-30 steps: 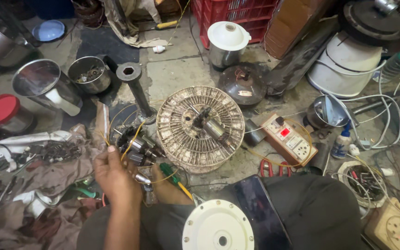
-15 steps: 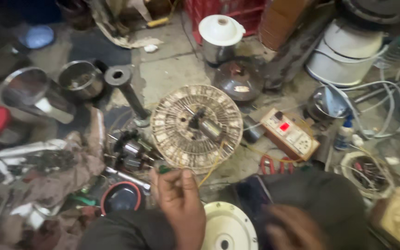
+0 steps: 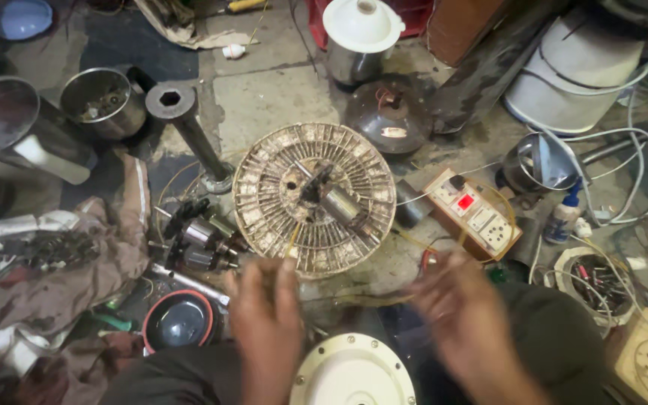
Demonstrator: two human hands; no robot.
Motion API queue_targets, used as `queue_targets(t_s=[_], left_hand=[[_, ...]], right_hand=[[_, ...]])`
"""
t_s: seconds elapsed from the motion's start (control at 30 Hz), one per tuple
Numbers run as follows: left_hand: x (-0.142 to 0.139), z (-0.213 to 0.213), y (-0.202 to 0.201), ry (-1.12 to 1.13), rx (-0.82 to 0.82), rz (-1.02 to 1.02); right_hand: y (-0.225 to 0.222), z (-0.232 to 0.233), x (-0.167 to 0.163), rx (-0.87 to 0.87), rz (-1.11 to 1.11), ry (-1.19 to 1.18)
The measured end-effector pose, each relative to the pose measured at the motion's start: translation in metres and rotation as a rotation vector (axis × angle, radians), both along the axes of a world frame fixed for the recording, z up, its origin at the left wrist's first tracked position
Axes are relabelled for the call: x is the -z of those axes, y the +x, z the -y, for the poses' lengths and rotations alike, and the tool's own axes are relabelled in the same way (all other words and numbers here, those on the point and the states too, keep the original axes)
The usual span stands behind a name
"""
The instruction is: The person sits on the floor of a cluttered repair workshop and tests a small electric motor attached to a plastic fan base. They connect yellow test wires to the motor terminals, touch the wires to the contacts producing sparks, and adjust the multimeter and wiring to check the motor's electrical response.
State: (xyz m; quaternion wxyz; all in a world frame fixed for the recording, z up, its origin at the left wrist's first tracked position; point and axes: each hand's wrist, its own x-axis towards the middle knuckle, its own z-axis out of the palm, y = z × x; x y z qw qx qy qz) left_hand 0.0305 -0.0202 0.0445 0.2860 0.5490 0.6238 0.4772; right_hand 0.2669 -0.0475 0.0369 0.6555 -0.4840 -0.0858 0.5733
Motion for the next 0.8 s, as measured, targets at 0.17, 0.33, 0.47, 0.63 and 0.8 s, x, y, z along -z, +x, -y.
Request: queue_targets(t_s=[0.17,0.33,0.47,0.63,0.8], left_hand=[[-0.006,-0.029,-0.019,-0.170,0.254,-0.346],[0.006,-0.032,0.006,0.009,0.300,-0.442],[0.023,-0.026,0.016,0.145,0.262,-0.365],[0.035,-0.021,0.019,0.171,0.278,-0.313],[0.036,-0.024,0.018,0.094,0.219,-0.284]], right_hand=[[0.060,-0.043,0.028,-0.184,0.393,-0.125],[0.067,-0.074,0.037,-0.192,0.675,0.049],[0.065,-0.073,0.038,-0.214,0.712,0.117],[0.062,-0.067,0.038,-0.310,0.871,0.138],[0.056,-0.063,0.029,-0.347,0.884,-0.003]])
